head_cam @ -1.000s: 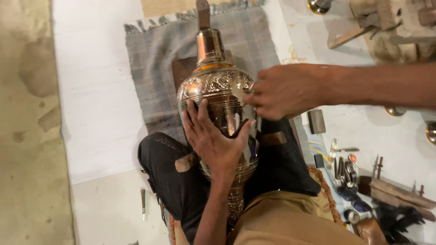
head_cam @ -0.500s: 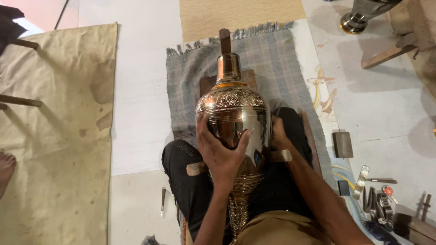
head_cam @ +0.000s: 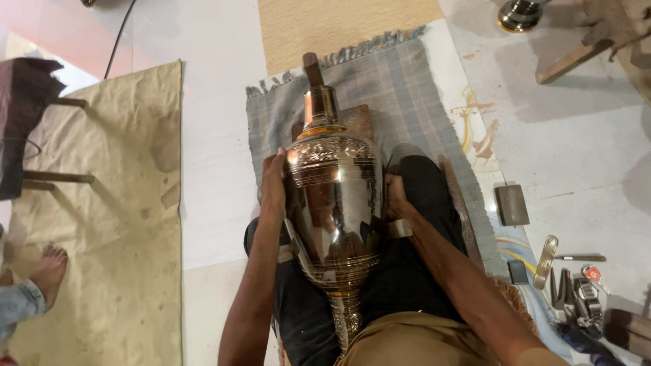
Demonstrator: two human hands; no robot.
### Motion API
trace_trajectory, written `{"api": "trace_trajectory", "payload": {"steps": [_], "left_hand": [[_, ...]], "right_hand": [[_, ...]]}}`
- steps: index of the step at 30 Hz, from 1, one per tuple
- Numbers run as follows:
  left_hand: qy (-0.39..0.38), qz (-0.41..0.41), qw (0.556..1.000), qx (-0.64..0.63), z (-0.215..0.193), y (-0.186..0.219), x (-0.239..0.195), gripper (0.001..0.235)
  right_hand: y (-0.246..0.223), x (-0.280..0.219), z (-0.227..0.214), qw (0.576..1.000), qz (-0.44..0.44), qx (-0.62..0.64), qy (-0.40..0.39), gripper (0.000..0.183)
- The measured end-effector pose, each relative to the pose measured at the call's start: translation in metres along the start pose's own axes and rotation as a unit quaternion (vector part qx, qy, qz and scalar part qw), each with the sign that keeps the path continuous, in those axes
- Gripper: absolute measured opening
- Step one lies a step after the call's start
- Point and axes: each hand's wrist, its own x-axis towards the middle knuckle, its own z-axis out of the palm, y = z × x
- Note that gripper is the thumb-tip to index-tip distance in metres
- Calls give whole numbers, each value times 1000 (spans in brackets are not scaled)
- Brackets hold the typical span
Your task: The person hammers a metal vessel with a wooden mallet and a metal punch to shape the neck. They then use a small metal tool to smooth or refine the surface of the vessel's body.
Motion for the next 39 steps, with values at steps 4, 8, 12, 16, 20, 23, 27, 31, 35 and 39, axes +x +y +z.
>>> {"api": "trace_trajectory", "payload": {"steps": [4, 8, 12, 16, 20, 23, 27, 31, 35, 39], "left_hand": [[-52, -119, 976, -175, -13, -22, 27, 53], [-108, -131, 933, -317, -27, -63, 52, 46], [-73, -176, 913, -360, -25, -94, 68, 44], [-119, -136, 932, -313, -27, -100, 66, 47], [-66, -67, 976, -194, -23, -69, 40, 60], [19, 75, 995, 56, -11, -35, -12, 74], [37, 343, 871, 350, 27, -3, -109, 81], [-214, 497, 716, 441, 50, 4, -170, 30], [-348, 163, 909, 162, 39, -4, -171, 16], [82, 176, 952, 237, 34, 6, -144, 36]], "right_hand": [[-14, -34, 0, 991, -130, 1, -31, 39], [-26, -69, -6, 965, -178, 76, -174, 48], [-32, -81, -6, 946, -208, 59, -242, 50], [-28, -81, -2, 957, -185, 81, -207, 48], [-29, -87, 1, 978, -193, 37, -71, 45], [-27, -106, 5, 942, -289, -156, 69, 40], [-33, -154, 11, 871, -374, -302, 101, 21], [-51, -208, 22, 878, -345, -321, 90, 30], [-58, -243, 50, 854, -339, -388, 70, 48], [-52, -267, 93, 722, -434, -531, 96, 55]]}}
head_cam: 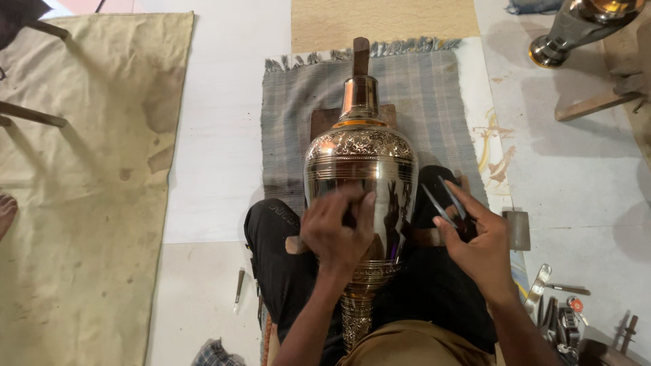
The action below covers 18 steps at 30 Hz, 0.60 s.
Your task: The person hammers a metal vessel with a wooden mallet and a metal punch to shape the neck. They then use a small metal tool to smooth or refine the surface of the vessel's body.
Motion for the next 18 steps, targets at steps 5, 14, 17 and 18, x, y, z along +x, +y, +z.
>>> {"api": "trace_trajectory", "payload": {"steps": [5, 14, 17, 18], "left_hand": [[78, 37, 995, 47, 6, 10, 14, 116], [86, 15, 996, 36, 10, 8, 13, 109], [88, 12, 996, 31, 10, 9, 14, 108], [87, 10, 996, 28, 9, 10, 14, 108]], "right_hand": [[-45, 11, 12, 988, -128, -80, -26, 51], [-87, 30, 18, 974, -133, -155, -95, 42], [-100, 35, 18, 975, -79, -161, -129, 41], [-104, 37, 18, 969, -71, -191, -138, 41]]}}
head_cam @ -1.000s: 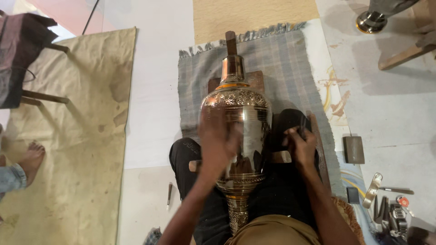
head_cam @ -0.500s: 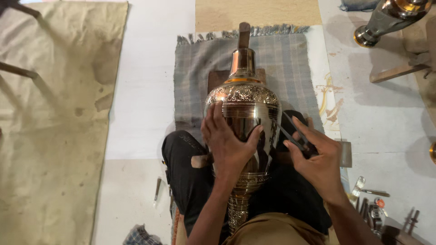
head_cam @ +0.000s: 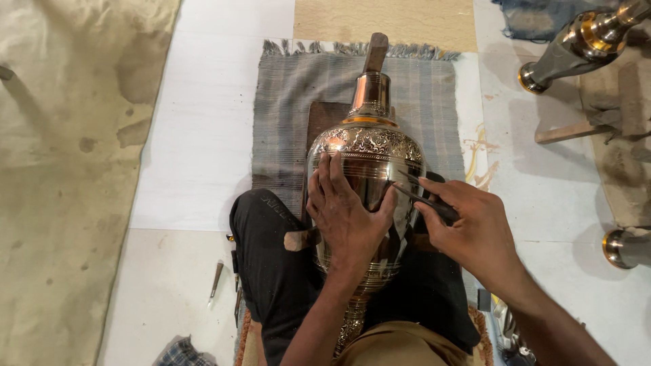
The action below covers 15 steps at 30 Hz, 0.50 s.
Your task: The person hammers a metal vessel with a wooden mallet and a metal punch to shape the neck. They then use a small metal tool to smooth or refine the surface of the vessel's body.
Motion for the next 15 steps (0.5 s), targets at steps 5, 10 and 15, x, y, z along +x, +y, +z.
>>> {"api": "trace_trajectory", "payload": {"steps": [5, 10, 15], "left_hand": [[6, 0, 1000, -9, -3, 3, 0, 107], [9, -1, 1000, -20, -4, 1, -1, 104], [25, 3, 999, -27, 2, -2, -3, 106]], "right_hand": [[-16, 18, -7, 981, -76, -170, -45, 39], [-37, 57, -12, 899, -226, -334, -171, 39], [-56, 90, -5, 793, -294, -444, -295, 27]]}}
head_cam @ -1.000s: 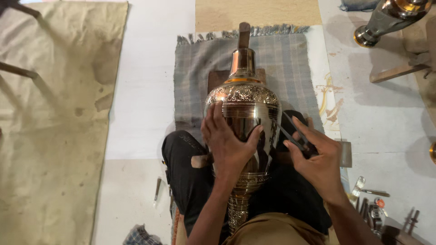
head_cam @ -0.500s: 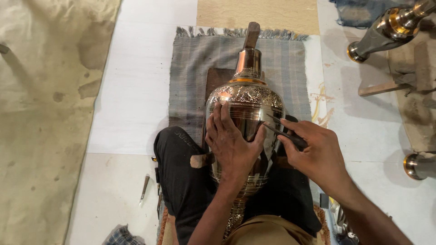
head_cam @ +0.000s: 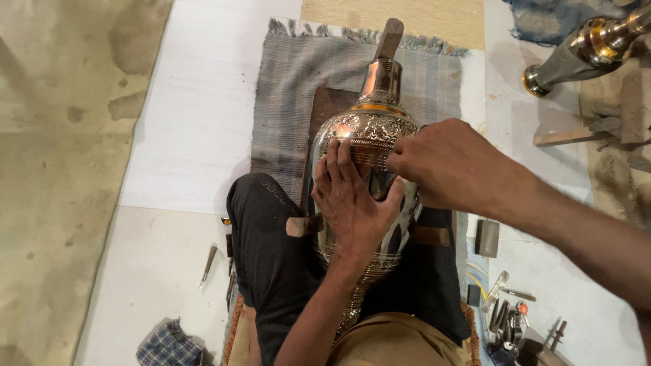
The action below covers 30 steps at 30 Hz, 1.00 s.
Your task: The person hammers a metal vessel with a wooden mallet and a metal punch to shape the neck. They then use a small metal tool to smooth or refine the surface of the vessel's body.
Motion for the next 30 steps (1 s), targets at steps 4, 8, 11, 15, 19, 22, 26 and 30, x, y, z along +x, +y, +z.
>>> {"api": "trace_trajectory", "payload": {"steps": [4, 8, 11, 15, 19, 22, 26, 30], "left_hand": [[-8, -6, 1000, 5, 1, -1, 1, 104], [-7, -7, 1000, -3, 2, -1, 1, 105], [-7, -6, 1000, -3, 2, -2, 1, 106], [-8, -6, 1000, -6, 3, -1, 1, 106], [-17, -13, 1000, 3, 3, -1, 1, 107], [-20, -12, 1000, 4, 3, 0, 1, 107], [-15, -11, 1000, 8, 3, 1, 1, 108], [-14, -9, 1000, 11, 1, 1, 1, 108]], "right_hand": [[0, 13, -10, 999, -50, -7, -7, 23], [2, 19, -12, 998, -64, 5, -16, 22], [5, 20, -11, 997, -70, -8, -18, 19], [6, 19, -8, 997, -71, -7, -9, 20], [4, 17, -9, 998, -56, -7, -26, 21], [3, 16, -13, 998, -55, -8, -28, 23], [3, 16, -19, 997, -24, -23, -68, 27], [6, 11, -17, 991, 70, 7, -114, 27]]}}
